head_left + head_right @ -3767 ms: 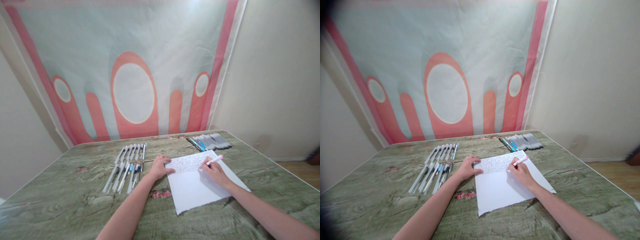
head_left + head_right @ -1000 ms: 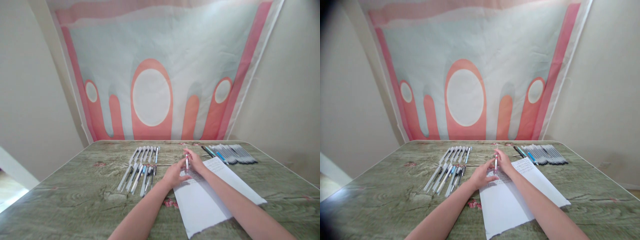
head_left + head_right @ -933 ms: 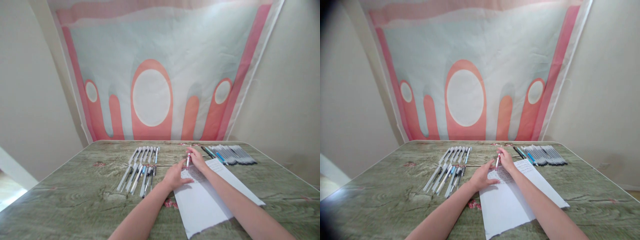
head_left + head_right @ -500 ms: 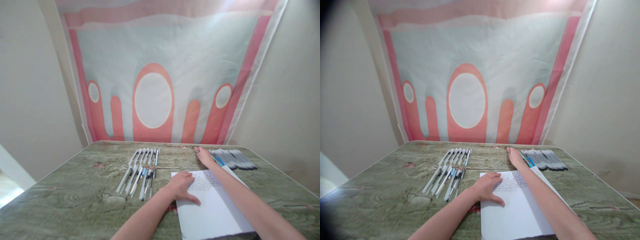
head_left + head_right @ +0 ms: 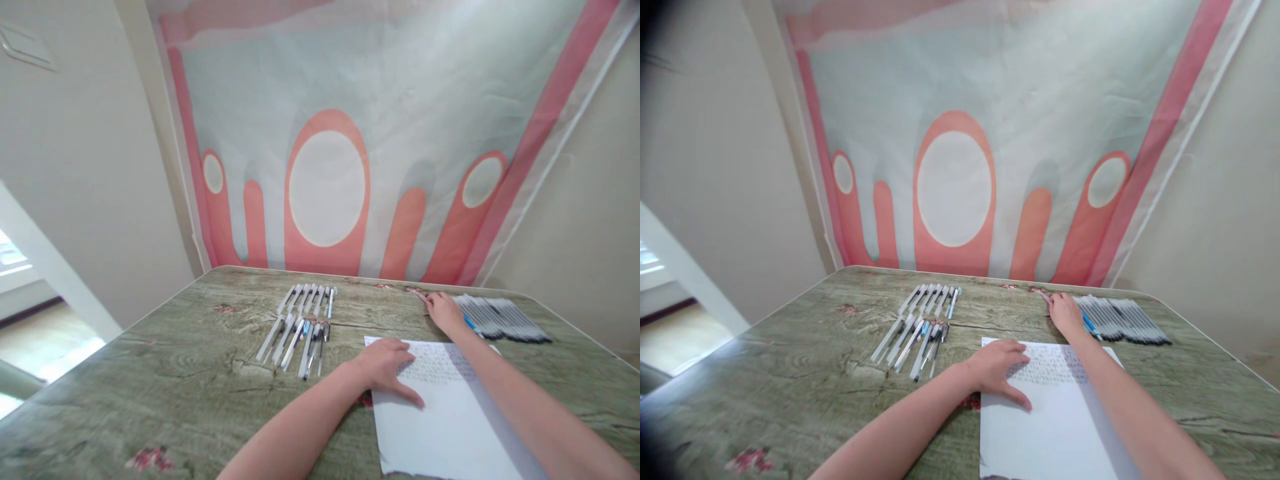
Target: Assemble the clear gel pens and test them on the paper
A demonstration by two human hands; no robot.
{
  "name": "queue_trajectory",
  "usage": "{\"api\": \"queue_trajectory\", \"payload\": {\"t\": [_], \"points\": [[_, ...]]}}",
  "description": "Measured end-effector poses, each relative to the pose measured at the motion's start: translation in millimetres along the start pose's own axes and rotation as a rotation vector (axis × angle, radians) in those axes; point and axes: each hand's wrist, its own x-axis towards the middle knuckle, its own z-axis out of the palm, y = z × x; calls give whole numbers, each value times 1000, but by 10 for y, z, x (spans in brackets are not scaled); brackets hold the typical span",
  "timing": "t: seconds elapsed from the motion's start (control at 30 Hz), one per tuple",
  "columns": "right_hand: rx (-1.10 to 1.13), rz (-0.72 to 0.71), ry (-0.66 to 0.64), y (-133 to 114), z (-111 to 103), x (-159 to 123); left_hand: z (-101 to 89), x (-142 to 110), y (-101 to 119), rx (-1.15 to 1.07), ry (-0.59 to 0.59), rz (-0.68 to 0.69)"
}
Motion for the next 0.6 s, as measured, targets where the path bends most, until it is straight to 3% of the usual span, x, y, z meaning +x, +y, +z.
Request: {"api": "queue_trajectory", "payload": {"t": [0.2, 0.3, 0.37, 0.47, 0.6], "points": [[-68, 10, -19, 5, -51, -36, -65, 9, 13, 19, -40, 10], [-74, 24, -16, -15, -103, -63, -200, 7, -44, 69, -38, -31], [-66, 27, -8, -32, -144, -68, -384, -16, -106, 113, -35, -134], [-40, 34, -15, -108, -222, -49, -741, -112, -209, 162, -34, -398], [77, -67, -15, -456, -330, -42, -1062, -386, -331, 205, -114, -674]]}}
